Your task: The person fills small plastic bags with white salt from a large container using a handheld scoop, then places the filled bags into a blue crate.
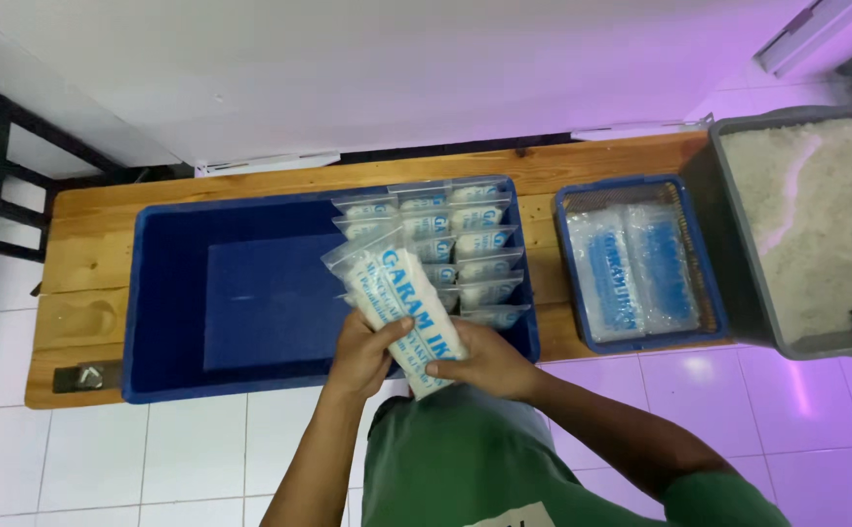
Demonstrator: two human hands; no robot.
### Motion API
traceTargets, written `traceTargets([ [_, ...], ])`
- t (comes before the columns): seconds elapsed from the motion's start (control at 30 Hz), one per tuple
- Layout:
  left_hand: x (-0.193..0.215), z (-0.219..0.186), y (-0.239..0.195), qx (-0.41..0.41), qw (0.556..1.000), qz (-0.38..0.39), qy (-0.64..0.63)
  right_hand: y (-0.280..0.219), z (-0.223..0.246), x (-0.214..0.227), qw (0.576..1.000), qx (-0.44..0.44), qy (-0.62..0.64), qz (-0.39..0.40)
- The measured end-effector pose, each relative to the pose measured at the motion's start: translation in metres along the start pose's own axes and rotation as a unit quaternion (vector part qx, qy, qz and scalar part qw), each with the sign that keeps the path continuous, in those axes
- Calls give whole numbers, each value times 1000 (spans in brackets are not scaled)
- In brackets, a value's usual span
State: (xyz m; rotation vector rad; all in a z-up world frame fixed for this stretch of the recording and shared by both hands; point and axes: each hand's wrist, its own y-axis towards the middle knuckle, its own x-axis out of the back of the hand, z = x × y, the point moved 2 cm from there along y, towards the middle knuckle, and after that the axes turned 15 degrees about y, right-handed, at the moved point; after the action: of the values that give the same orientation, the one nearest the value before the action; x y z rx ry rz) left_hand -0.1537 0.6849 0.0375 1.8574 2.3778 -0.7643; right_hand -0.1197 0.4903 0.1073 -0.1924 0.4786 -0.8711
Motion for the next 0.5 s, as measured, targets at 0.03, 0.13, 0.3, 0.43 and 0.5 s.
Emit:
traceTargets([
  [0.03, 5, 5, 2, 2, 1000, -4, 0, 4, -5, 4, 1000, -3, 2, 2],
  [0.13, 24, 24, 6, -30, 999, -12, -21, 12, -13, 11, 997, 39, -61, 22],
  [0.3, 47, 20, 8, -126, 989, 2, 74, 16, -4, 0, 967, 215, -129, -29],
  [0.43, 41, -26, 1, -143, 983, 33, 111, 19, 21, -2, 974, 200, -99, -37],
  [0.5, 49, -32, 7, -136, 980, 51, 139, 33, 19, -1, 963, 231, -137, -36],
])
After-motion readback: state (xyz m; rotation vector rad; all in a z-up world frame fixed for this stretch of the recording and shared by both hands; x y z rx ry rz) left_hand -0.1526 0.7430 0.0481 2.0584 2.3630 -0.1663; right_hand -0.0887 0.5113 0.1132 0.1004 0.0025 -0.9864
